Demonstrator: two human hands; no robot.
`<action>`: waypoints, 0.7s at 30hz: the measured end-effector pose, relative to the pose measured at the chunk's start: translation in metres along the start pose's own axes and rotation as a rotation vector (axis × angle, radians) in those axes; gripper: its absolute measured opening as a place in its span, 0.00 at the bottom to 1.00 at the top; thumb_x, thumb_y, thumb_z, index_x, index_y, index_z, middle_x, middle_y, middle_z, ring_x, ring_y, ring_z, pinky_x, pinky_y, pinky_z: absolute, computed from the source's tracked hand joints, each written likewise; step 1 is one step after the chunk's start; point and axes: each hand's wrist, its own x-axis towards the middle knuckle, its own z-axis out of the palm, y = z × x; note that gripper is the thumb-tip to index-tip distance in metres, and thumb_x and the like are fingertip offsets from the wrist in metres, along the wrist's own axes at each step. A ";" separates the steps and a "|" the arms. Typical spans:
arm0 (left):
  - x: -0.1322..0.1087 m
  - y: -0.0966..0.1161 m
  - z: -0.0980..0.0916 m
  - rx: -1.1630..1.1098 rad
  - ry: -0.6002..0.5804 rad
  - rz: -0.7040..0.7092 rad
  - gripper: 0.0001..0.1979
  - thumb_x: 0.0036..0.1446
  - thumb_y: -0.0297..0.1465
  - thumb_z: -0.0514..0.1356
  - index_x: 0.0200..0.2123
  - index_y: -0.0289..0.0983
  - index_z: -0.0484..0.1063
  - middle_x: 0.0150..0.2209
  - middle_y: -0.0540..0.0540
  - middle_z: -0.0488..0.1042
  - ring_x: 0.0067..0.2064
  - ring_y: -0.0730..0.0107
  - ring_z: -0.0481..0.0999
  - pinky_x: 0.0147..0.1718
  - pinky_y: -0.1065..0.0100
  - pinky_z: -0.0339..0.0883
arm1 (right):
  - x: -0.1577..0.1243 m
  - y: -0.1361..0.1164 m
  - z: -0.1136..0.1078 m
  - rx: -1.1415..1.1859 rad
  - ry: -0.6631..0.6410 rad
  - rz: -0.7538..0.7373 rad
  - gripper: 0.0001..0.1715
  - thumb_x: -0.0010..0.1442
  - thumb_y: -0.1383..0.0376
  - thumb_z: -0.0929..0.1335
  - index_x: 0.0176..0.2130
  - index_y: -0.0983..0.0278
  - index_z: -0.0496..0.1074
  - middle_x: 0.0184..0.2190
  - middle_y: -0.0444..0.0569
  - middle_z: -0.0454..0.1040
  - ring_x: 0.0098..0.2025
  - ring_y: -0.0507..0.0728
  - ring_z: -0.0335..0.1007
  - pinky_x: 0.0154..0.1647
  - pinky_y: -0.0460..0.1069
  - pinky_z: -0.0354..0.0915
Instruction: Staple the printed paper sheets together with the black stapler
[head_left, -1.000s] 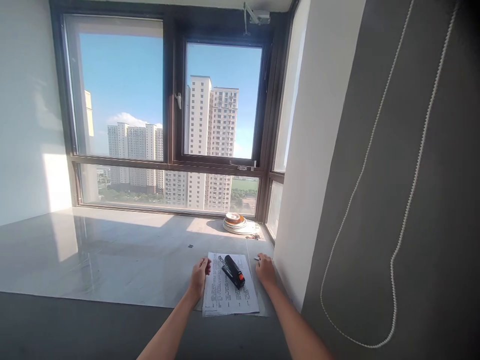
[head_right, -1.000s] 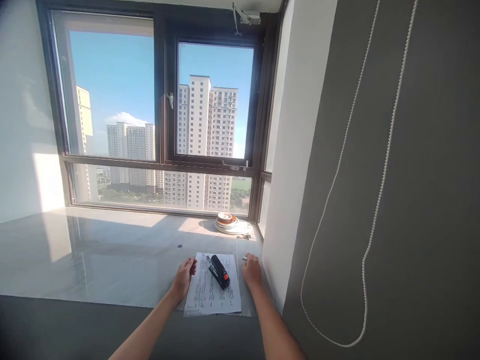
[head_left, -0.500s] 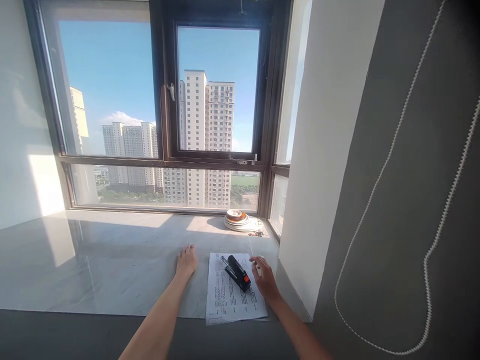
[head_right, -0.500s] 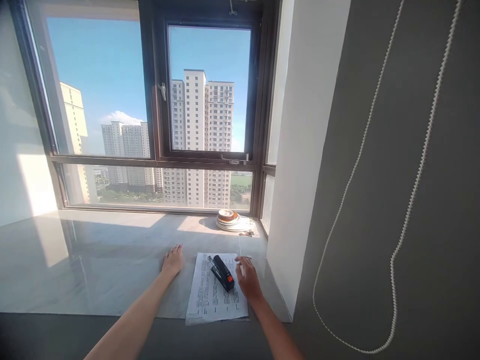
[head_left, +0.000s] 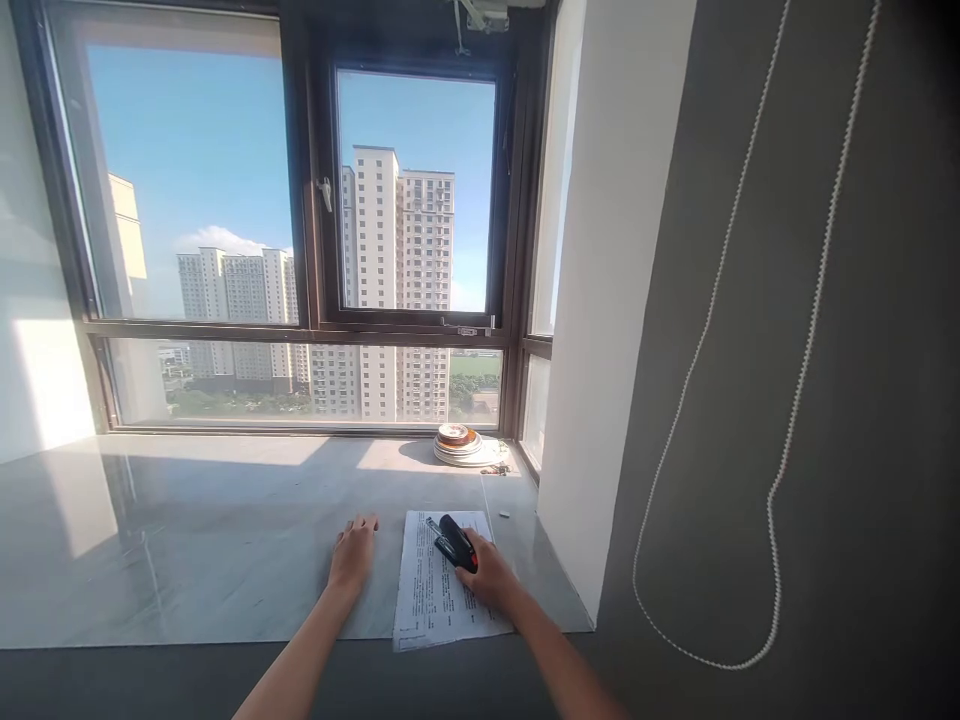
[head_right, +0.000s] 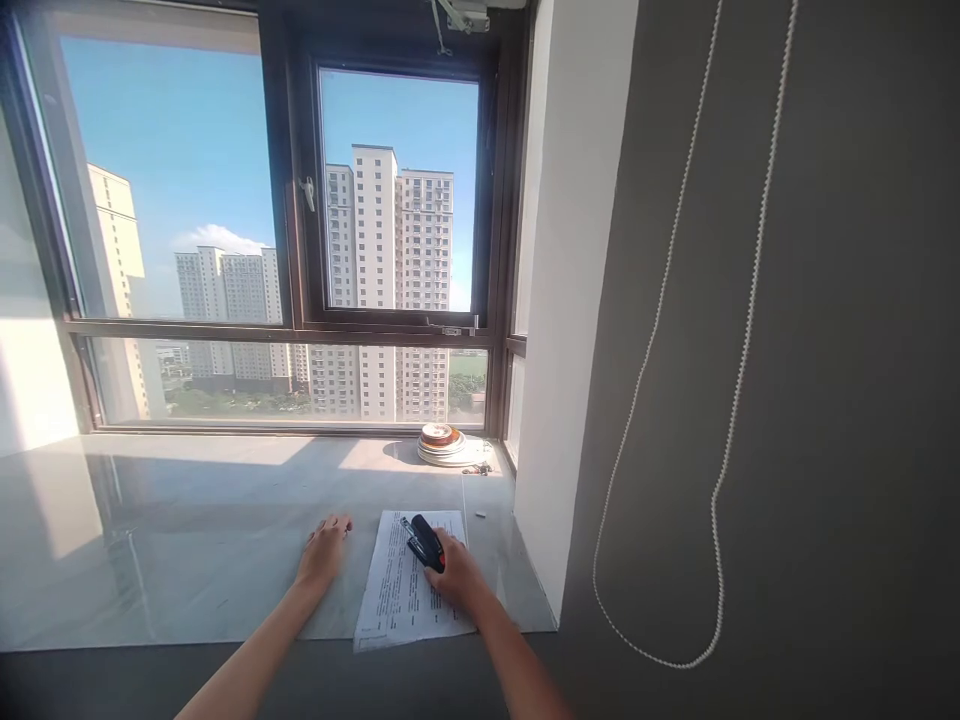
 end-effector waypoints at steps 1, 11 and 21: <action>-0.004 0.003 -0.001 -0.039 0.008 0.014 0.20 0.64 0.19 0.47 0.47 0.38 0.76 0.47 0.37 0.77 0.51 0.54 0.77 0.49 0.59 0.67 | -0.002 0.000 -0.001 0.003 0.006 0.005 0.41 0.59 0.59 0.72 0.69 0.59 0.64 0.59 0.57 0.73 0.59 0.67 0.71 0.59 0.58 0.67; -0.013 0.045 0.011 -0.681 0.074 0.273 0.14 0.63 0.35 0.58 0.47 0.40 0.82 0.48 0.41 0.83 0.48 0.55 0.82 0.50 0.58 0.75 | -0.005 -0.003 -0.004 0.022 0.041 -0.011 0.33 0.58 0.63 0.71 0.62 0.59 0.70 0.55 0.54 0.75 0.55 0.65 0.72 0.56 0.55 0.67; 0.013 0.077 0.005 -0.451 -0.181 0.461 0.20 0.60 0.27 0.60 0.55 0.43 0.78 0.48 0.44 0.84 0.54 0.54 0.80 0.61 0.53 0.66 | -0.003 -0.001 -0.006 0.042 0.042 -0.032 0.30 0.54 0.66 0.71 0.56 0.58 0.73 0.49 0.51 0.77 0.53 0.65 0.72 0.55 0.56 0.65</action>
